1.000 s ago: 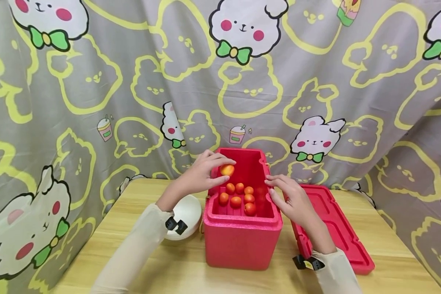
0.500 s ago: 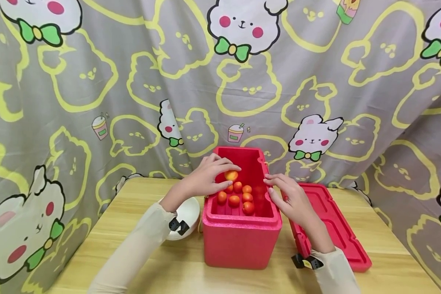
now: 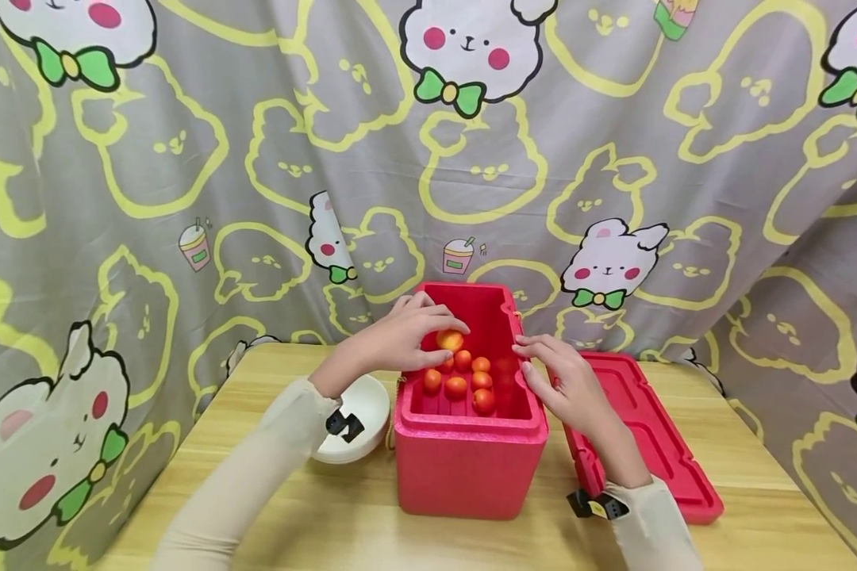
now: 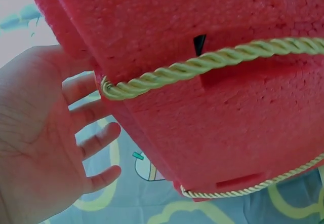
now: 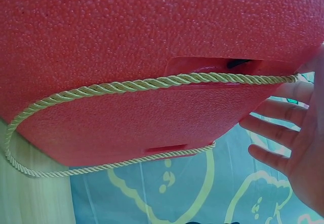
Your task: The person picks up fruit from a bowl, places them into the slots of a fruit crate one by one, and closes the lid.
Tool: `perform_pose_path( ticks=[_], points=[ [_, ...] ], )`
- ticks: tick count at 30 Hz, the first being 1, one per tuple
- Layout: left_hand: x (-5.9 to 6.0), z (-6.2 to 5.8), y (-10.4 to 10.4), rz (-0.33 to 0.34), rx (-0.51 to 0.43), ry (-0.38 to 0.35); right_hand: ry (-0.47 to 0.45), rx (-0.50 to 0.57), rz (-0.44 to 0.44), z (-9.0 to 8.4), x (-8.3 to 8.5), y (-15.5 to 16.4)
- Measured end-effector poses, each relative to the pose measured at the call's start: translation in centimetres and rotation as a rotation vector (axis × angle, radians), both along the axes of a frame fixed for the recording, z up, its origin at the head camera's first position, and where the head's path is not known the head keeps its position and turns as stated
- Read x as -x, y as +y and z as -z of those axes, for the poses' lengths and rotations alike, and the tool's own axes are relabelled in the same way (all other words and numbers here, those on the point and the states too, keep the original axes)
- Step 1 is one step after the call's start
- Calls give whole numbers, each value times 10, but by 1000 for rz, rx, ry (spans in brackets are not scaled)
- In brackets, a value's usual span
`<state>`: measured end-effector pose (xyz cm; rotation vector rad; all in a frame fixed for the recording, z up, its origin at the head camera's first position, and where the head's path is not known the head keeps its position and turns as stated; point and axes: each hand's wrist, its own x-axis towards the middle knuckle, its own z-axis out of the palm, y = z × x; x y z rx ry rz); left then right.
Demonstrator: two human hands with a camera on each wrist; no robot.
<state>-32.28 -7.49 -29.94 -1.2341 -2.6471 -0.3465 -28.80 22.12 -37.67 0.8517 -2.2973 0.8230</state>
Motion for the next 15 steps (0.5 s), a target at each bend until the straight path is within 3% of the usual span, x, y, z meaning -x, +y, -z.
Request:
perform_pose_path(
  ticks=[15],
  points=[
    [-5, 0, -2, -43, -11, -1, -3, -10, 3, -2, -1, 2]
  ],
)
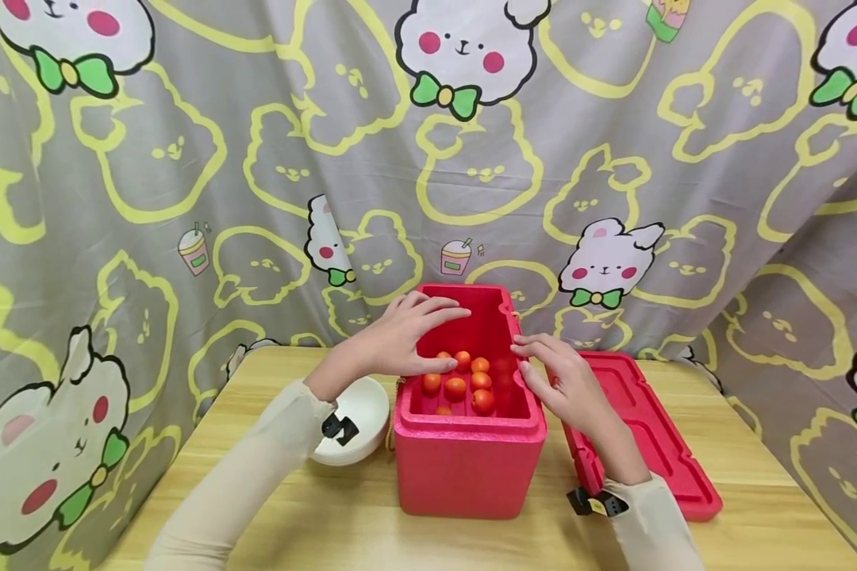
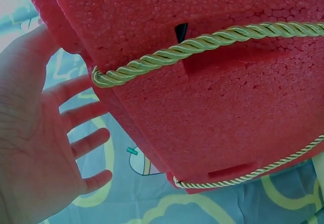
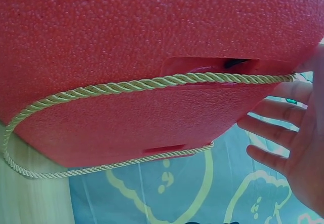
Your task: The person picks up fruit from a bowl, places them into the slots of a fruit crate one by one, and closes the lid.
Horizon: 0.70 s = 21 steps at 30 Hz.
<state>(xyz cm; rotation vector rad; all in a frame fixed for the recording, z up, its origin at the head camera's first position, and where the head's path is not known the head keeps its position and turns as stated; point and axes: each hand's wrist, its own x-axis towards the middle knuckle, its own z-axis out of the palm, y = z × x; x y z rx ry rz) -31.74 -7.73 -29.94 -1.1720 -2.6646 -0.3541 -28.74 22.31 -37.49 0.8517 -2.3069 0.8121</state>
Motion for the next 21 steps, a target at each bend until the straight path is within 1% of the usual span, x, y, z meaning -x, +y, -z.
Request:
perform_pose_path(
  ticks=[4, 10, 13, 17, 21],
  points=[
    [1, 1, -1, 1, -27, 10, -10, -7, -1, -2, 1, 2],
    [1, -2, -1, -10, -69, 27, -18, -24, 4, -6, 2, 6],
    [2, -4, -3, -13, -114, 60, -5, -35, 7, -11, 5, 8],
    [5, -6, -7, -36, -180, 131, 32, -38, 35, -26, 13, 9],
    [10, -7, -14, -78, -201, 206, 83, -38, 75, -42, 22, 15]
  ],
)
